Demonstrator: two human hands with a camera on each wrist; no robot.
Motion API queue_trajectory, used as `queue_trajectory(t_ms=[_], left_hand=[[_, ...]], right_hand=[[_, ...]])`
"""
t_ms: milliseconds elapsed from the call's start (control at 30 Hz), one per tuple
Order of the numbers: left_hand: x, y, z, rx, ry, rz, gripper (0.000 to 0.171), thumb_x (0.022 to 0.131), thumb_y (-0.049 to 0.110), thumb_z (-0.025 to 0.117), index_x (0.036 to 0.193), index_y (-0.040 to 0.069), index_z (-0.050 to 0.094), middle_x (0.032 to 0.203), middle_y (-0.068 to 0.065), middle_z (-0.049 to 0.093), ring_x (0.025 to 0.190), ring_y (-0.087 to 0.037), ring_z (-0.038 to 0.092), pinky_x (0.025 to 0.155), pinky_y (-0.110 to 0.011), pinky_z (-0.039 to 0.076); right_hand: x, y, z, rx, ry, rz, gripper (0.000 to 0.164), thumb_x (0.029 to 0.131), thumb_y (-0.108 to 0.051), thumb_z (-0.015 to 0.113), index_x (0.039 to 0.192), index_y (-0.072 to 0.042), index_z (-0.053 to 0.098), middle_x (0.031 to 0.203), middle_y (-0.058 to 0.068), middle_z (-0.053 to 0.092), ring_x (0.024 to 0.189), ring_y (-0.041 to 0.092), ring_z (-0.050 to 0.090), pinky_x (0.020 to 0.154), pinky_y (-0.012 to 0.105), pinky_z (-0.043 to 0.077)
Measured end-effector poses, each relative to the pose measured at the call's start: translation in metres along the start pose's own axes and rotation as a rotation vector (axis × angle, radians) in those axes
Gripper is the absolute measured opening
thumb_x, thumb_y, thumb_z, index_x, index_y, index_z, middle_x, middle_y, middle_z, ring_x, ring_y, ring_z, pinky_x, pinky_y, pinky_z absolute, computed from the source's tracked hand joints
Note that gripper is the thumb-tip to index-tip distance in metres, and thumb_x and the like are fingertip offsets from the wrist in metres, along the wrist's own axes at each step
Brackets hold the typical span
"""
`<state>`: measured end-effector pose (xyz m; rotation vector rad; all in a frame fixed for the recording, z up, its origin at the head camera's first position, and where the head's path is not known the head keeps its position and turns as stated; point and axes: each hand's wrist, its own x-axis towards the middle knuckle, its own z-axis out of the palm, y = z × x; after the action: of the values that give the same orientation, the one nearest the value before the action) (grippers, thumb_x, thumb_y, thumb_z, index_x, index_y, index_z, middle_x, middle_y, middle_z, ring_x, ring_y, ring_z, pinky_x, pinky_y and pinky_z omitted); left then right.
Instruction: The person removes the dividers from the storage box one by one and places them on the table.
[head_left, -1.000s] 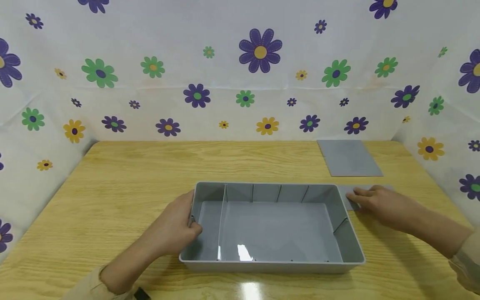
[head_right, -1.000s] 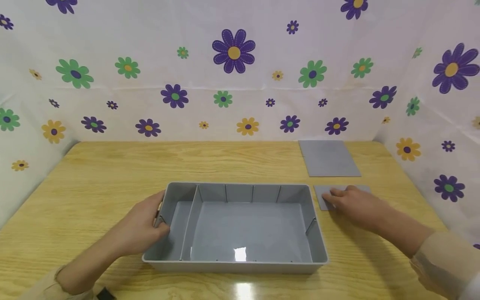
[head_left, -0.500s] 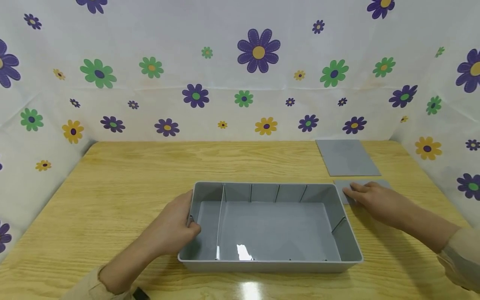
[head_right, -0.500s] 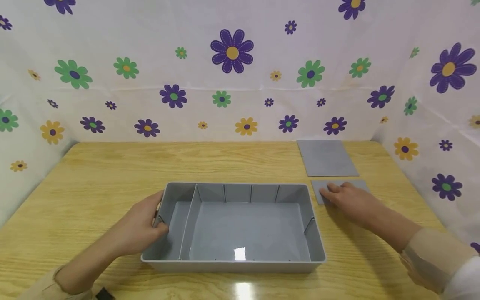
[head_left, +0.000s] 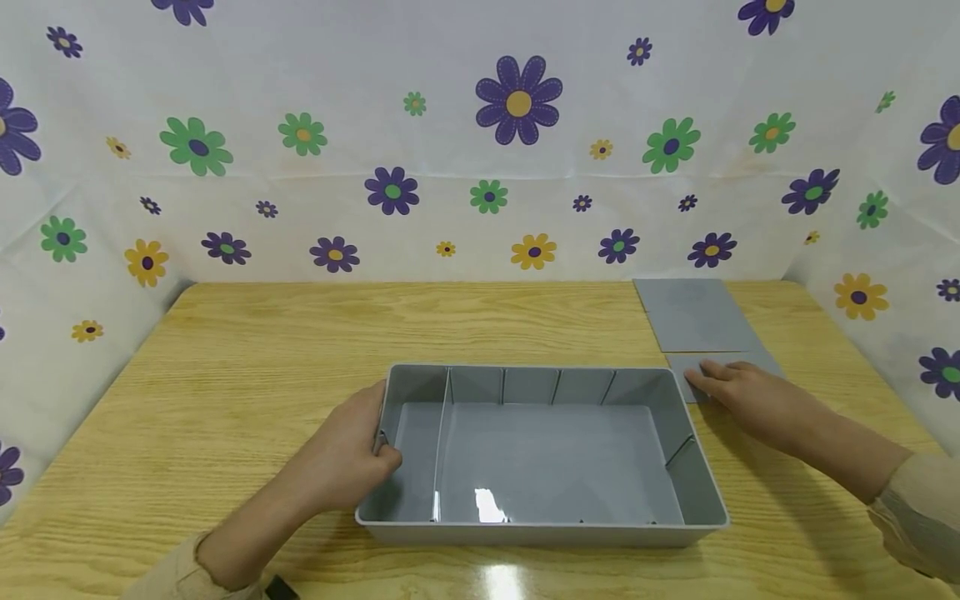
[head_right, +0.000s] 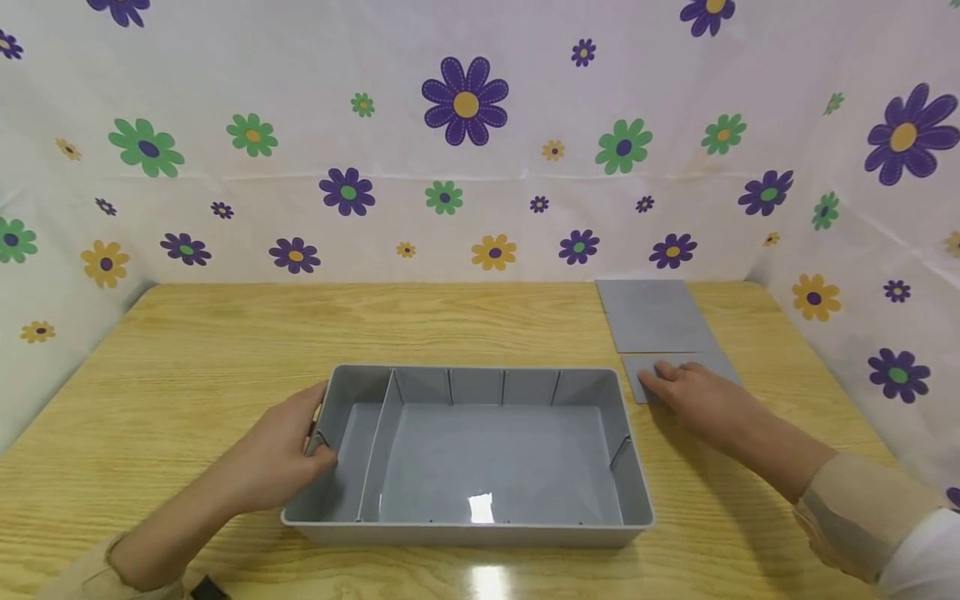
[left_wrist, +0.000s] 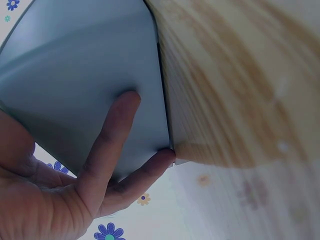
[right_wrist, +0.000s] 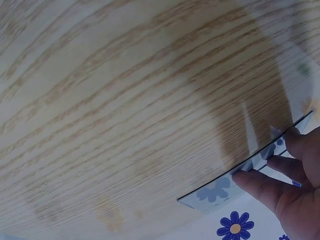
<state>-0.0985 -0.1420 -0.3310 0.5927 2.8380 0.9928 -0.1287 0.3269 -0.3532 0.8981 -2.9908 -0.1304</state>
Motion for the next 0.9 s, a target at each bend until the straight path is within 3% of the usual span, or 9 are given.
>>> queue_trajectory(t_ms=[367, 900], left_hand=[[-0.0009, 0.0011, -0.0008, 0.005, -0.004, -0.011, 0.060, 0.063, -0.004, 0.051, 0.122, 0.005, 0.048, 0.107, -0.009, 0.059, 0.089, -0.021, 0.054, 0.074, -0.035, 0.046], [0.0000, -0.0004, 0.0007, 0.021, -0.001, -0.024, 0.061, 0.063, -0.002, 0.052, 0.123, 0.005, 0.048, 0.107, -0.009, 0.059, 0.090, -0.021, 0.055, 0.074, -0.035, 0.047]], right_hand=[[0.0027, -0.0017, -0.0013, -0.016, -0.047, 0.050, 0.044, 0.090, 0.002, 0.048, 0.133, -0.006, 0.049, 0.131, 0.021, 0.053, 0.111, 0.041, 0.055, 0.086, 0.050, 0.047], [0.0022, -0.0011, -0.0004, -0.040, -0.037, 0.063, 0.044, 0.091, -0.004, 0.051, 0.134, -0.010, 0.049, 0.131, 0.018, 0.053, 0.112, 0.040, 0.054, 0.082, 0.050, 0.049]])
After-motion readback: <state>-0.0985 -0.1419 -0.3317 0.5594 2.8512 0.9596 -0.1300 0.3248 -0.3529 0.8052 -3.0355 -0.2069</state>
